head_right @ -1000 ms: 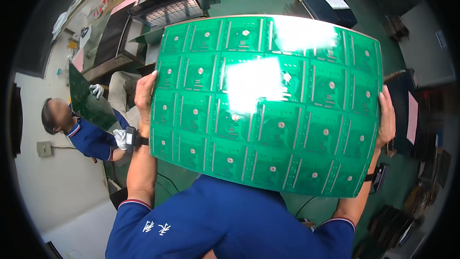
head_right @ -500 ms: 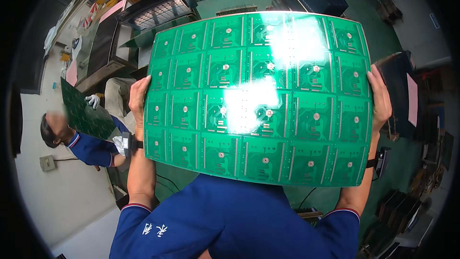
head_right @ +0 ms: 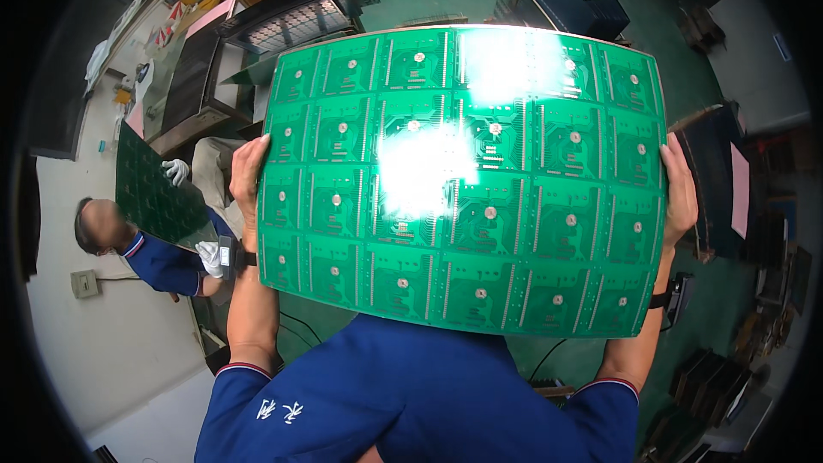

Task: Transferring a rack of circuit boards and inspecting individual boards with a coworker.

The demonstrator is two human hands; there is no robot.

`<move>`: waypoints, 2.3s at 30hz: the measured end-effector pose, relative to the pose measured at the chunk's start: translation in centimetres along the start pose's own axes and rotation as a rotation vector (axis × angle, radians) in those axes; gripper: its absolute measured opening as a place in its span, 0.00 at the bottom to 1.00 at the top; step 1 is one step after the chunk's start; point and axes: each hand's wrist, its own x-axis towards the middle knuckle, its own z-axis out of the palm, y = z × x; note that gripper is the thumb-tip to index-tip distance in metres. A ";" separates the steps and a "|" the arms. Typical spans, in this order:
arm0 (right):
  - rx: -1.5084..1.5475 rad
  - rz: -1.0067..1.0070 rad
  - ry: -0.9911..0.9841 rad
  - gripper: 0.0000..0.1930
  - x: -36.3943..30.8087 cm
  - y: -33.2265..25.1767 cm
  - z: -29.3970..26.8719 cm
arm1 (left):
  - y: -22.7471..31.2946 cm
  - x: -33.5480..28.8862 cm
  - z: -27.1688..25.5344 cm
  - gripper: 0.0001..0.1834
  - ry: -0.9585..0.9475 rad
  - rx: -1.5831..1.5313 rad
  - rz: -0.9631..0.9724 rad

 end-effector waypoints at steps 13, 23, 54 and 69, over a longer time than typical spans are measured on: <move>0.106 0.111 -0.008 0.23 -1.0 -0.7 0.5 | -0.3 1.7 -1.0 0.22 0.038 -0.024 0.037; 0.057 0.072 -0.028 0.24 -1.3 -0.6 0.5 | -0.4 2.8 -2.0 0.22 0.106 0.013 0.070; 0.062 0.085 -0.154 0.28 -0.6 -2.7 0.2 | -1.2 3.1 -3.0 0.20 0.069 -0.009 0.068; 0.097 0.177 -0.106 0.27 -1.3 -2.2 0.8 | -0.6 5.0 -4.0 0.19 0.122 -0.039 0.080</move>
